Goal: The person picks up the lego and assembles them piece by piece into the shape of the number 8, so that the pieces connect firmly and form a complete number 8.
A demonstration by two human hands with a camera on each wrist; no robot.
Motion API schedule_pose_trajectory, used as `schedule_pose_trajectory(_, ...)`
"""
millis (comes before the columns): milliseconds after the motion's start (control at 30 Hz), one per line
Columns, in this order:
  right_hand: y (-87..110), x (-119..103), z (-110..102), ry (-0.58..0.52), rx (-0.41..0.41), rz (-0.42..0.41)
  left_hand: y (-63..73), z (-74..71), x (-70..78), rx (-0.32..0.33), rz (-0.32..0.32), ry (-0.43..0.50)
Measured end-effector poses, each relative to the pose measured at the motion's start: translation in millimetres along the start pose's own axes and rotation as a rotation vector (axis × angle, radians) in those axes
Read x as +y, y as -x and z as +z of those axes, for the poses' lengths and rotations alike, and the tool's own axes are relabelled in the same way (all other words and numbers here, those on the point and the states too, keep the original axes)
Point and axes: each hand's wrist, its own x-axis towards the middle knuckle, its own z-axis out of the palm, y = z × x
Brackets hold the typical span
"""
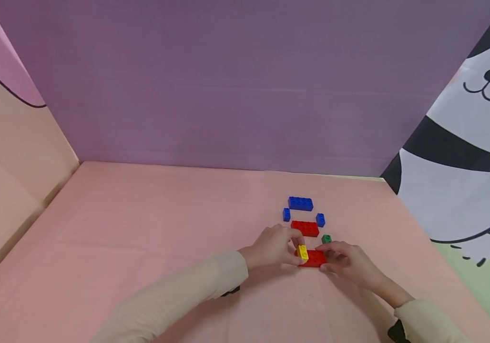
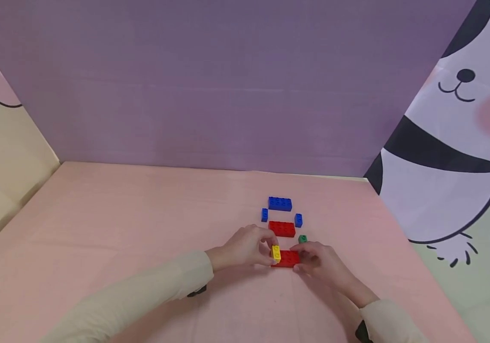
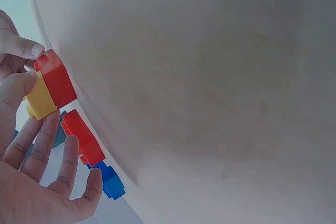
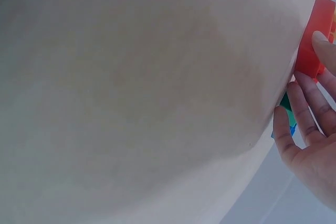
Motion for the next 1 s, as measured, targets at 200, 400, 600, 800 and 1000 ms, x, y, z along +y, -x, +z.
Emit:
schedule_pose_trajectory(200,-1.0,-0.8,-1.0,0.007,-0.006,-0.017,0.4,-0.9,0.4,0.008,-0.004,-0.003)
schedule_pose_trajectory(400,-1.7,-3.1,-1.6,0.006,-0.005,-0.009,-0.5,-1.7,1.0,0.014,-0.017,-0.017)
schedule_pose_trajectory(600,-0.4,-2.5,-1.0,-0.005,0.002,0.000,-0.9,-2.6,1.5,0.018,-0.008,-0.026)
schedule_pose_trajectory(800,0.5,-0.8,0.3,-0.006,0.000,0.002,0.5,-4.4,1.4,-0.003,0.018,-0.050)
schedule_pose_trajectory(1000,0.5,-1.3,0.4,0.000,0.003,0.003,1.0,-5.4,3.6,-0.019,0.007,-0.069)
